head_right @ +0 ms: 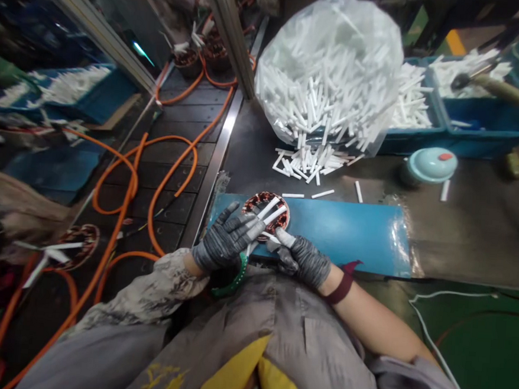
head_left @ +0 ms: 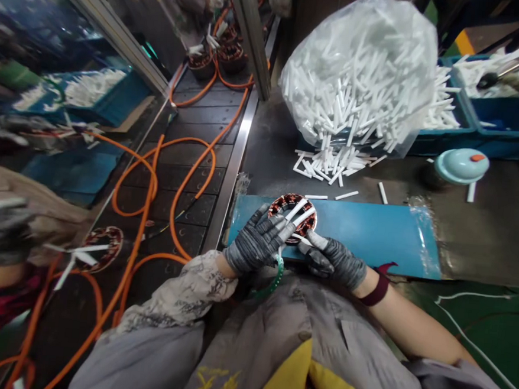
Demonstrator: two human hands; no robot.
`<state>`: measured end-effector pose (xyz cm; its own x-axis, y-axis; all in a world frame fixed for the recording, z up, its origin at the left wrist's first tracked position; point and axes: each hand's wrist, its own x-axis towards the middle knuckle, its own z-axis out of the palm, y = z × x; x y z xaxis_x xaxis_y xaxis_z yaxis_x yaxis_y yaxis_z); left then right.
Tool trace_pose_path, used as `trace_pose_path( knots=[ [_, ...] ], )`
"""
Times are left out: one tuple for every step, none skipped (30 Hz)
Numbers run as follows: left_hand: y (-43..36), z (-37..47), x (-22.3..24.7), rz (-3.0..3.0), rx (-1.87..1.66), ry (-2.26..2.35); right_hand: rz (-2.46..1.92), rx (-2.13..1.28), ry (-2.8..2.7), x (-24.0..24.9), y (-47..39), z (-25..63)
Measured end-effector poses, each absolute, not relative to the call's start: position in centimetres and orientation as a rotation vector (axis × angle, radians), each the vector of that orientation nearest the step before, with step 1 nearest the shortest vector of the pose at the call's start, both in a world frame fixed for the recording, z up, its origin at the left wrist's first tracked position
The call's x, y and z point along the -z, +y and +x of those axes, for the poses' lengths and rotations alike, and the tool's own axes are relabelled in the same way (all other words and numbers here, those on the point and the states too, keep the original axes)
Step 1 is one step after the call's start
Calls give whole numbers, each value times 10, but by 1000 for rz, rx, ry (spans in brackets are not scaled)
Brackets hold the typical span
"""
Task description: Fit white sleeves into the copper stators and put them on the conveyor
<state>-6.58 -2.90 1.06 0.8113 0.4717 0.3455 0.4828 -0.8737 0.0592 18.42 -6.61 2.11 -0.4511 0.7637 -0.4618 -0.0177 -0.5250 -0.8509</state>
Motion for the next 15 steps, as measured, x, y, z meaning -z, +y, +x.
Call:
trace_pose_path(
  knots=[
    [-29,-65,-11,-2945,575,-772,-1237,-2035,-1056,-21,-68,184],
    [-29,-65,-12,-2927,609,-766,-1273,-1966,-1102,-21,-71,185],
    [-29,-64,-12,-2906,652,-769,-1327,-1815,-1222,-22,-73,186],
    [-29,-63,-12,-2884,700,-781,-1385,-1586,-1384,-24,-74,188],
    [-29,-62,-12,-2865,745,-798,-1431,-1303,-1558,-25,-76,190],
    [-29,-60,-12,-2854,780,-817,-1454,-995,-1713,-27,-77,191],
    [-29,-60,-12,-2853,800,-837,-1453,-710,-1835,-28,-79,191],
    [-28,-59,-12,-2861,806,-850,-1444,-492,-1919,-29,-79,191],
    [-27,-59,-12,-2877,802,-851,-1439,-371,-1969,-29,-80,189],
    [-25,-59,-12,-2900,794,-840,-1437,-361,-1985,-28,-80,186],
    [-23,-59,-11,-2928,790,-822,-1436,-466,-1950,-26,-80,183],
    [-22,-59,-11,-2960,784,-809,-1424,-650,-1877,-24,-80,180],
    [-20,-60,-10,-2993,771,-803,-1395,-858,-1784,-22,-80,175],
    [-19,-61,-10,-3024,754,-806,-1351,-1054,-1686,-20,-79,171],
    [-18,-62,-9,-3051,737,-818,-1301,-1214,-1601,-18,-78,167]
  ],
)
